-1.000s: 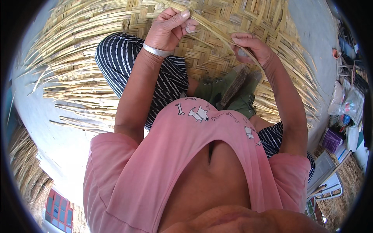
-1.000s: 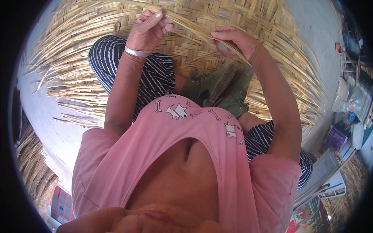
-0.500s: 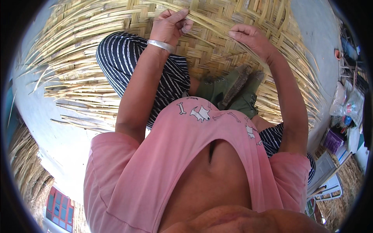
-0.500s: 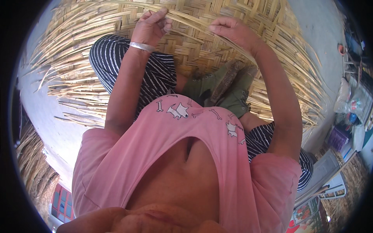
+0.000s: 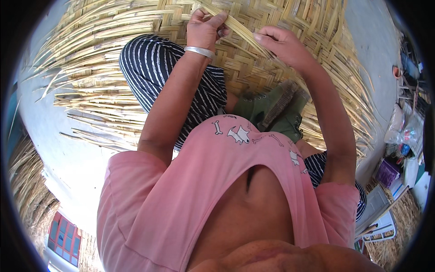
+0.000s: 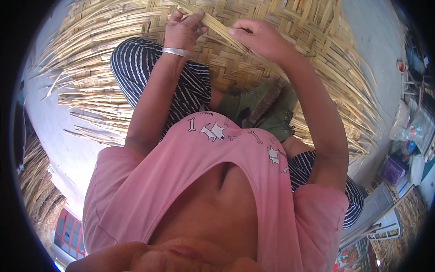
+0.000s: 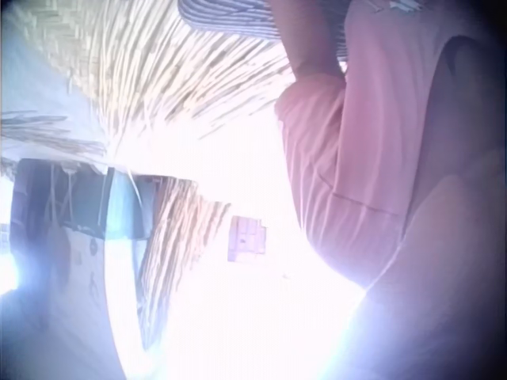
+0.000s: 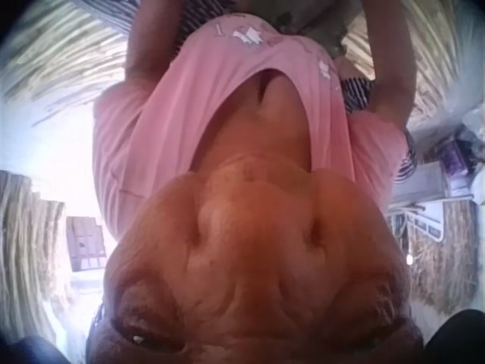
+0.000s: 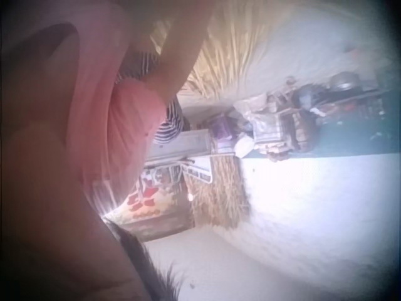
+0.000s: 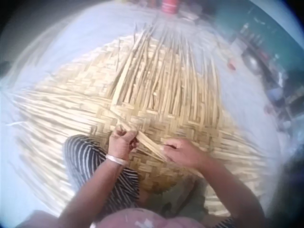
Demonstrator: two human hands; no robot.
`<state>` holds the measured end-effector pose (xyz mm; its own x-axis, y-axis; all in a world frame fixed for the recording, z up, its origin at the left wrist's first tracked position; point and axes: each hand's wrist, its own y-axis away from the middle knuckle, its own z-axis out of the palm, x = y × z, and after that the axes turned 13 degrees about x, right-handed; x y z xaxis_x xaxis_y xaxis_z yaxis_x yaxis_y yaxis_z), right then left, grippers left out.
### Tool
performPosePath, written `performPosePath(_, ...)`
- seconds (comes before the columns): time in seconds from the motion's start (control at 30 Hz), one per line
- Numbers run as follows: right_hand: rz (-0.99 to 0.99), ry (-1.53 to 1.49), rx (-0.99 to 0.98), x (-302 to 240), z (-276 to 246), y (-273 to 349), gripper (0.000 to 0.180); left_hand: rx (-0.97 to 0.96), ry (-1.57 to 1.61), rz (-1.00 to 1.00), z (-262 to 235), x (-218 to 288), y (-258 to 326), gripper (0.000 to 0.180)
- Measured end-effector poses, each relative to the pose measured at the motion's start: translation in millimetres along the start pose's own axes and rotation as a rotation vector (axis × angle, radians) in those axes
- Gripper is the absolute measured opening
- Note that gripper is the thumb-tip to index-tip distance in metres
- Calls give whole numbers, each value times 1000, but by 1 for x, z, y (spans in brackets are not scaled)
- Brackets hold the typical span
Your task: The person weaves a large flat basket by hand, interlacing dried palm fronds in an over-under pattern. They repeatedly pick up new fronds, thread them through the existing weave, and press the strands down to tighten the structure.
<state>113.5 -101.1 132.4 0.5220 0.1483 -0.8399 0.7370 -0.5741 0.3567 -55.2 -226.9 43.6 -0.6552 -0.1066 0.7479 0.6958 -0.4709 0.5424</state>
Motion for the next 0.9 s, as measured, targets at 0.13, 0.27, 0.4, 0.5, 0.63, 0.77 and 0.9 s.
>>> performPosePath(0.13,-16,-80,-38,13,10,-17,28,-66,40,-80,5,12,7,13)
performPosePath(0.27,145,-309,-48,16,14,-19,20,-182,-18,-121,1,12,5,14)
performPosePath(0.4,342,-442,-39,9,15,-14,21,-305,-134,-262,8,12,15,13)
performPosePath(0.5,272,-347,-40,17,12,-15,24,-316,-124,-294,10,12,15,13)
performPosePath(0.63,211,-193,0,17,-1,-7,28,-165,-61,-226,10,9,12,15)
performPosePath(0.77,177,-63,12,26,-13,6,27,-128,-50,-186,11,4,3,28)
performPosePath(0.9,-188,394,157,27,-11,16,20,-68,-116,-52,14,-1,5,27)
